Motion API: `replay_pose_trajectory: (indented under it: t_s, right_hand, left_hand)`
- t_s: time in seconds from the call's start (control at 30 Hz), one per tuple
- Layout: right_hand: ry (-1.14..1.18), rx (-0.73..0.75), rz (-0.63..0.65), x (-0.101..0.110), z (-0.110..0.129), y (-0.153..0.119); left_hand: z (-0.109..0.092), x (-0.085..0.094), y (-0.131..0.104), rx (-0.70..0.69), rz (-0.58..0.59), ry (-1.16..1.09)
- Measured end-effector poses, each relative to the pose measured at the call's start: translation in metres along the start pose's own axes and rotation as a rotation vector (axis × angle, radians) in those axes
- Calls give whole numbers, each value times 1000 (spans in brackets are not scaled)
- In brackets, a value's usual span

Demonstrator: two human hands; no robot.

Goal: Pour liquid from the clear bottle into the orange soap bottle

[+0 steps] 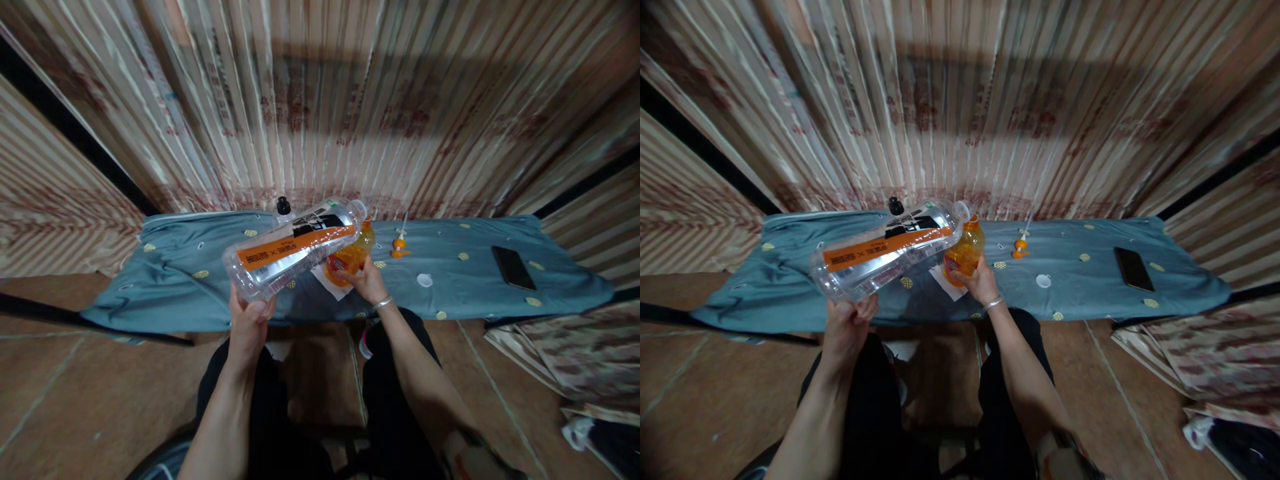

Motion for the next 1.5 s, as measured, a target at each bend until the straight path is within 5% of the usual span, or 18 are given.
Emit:
replay_pose_trajectory:
  t_s: [1.5]
  right_hand:
    - [1,-12,8,1,4,-1]
  left_hand:
    - [0,0,0,5,-19,2]
Point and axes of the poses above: each hand's wrist, its own y-axis towards the middle knuckle, its own x-axis out of the back of the hand, z = x × y, the point moved 3 cm from there along y, towards the middle knuckle, and after that the axes turned 7 degrees about -y, right-handed, at the moved point
